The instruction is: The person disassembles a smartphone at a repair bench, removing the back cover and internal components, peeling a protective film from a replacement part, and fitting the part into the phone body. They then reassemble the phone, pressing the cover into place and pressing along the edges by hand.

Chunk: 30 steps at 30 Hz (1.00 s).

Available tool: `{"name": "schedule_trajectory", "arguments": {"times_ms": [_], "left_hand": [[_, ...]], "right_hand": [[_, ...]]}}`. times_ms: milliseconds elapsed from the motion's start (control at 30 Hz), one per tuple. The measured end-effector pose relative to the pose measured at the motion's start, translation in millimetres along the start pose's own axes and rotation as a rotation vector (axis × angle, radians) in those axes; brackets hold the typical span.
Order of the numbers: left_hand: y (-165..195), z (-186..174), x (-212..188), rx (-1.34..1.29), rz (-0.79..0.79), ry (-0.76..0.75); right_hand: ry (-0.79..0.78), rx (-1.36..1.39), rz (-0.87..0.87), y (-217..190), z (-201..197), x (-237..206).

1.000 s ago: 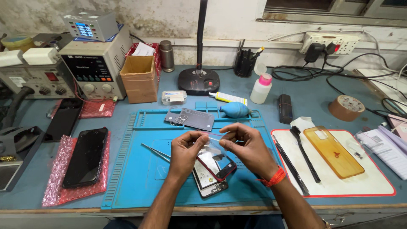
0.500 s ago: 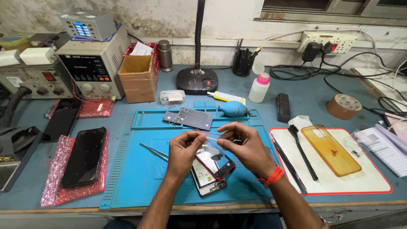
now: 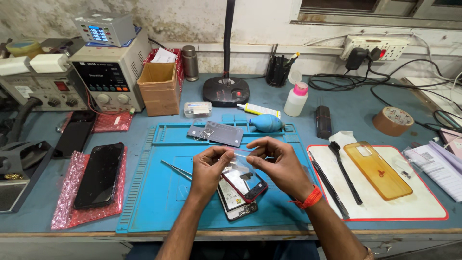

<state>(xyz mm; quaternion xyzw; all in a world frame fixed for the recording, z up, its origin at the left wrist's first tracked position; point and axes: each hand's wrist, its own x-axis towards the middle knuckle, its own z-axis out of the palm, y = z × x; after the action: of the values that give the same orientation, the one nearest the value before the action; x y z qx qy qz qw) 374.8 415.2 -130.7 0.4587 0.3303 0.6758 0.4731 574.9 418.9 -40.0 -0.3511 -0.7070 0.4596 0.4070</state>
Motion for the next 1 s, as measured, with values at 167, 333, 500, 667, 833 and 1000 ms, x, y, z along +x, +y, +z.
{"name": "schedule_trajectory", "arguments": {"times_ms": [167,333,500,667,833,1000], "left_hand": [[0.7,6.3,-2.6,0.064,-0.010,-0.001],[10.6,7.6,-9.6,0.171,-0.051,-0.007],[29.7,11.1,-12.1,0.289,0.001,0.002],[42.7,13.8,-17.6,0.317,0.033,-0.027],[47.0,13.2,-17.3,0.295,0.004,-0.026],[49.0,12.8,-19.7,0.379,0.073,-0.028]], "right_hand": [[0.040,0.001,0.002,2.3,-4.1,-3.2],[0.080,0.008,0.015,4.4,-2.3,-6.1],[0.102,0.013,-0.025,1.7,6.5,-7.3],[0.107,0.026,-0.055,2.2,14.6,-3.2],[0.071,0.060,-0.032,-0.4,19.1,-3.6],[0.073,0.047,-0.011,-5.4,23.0,-4.3]]}}
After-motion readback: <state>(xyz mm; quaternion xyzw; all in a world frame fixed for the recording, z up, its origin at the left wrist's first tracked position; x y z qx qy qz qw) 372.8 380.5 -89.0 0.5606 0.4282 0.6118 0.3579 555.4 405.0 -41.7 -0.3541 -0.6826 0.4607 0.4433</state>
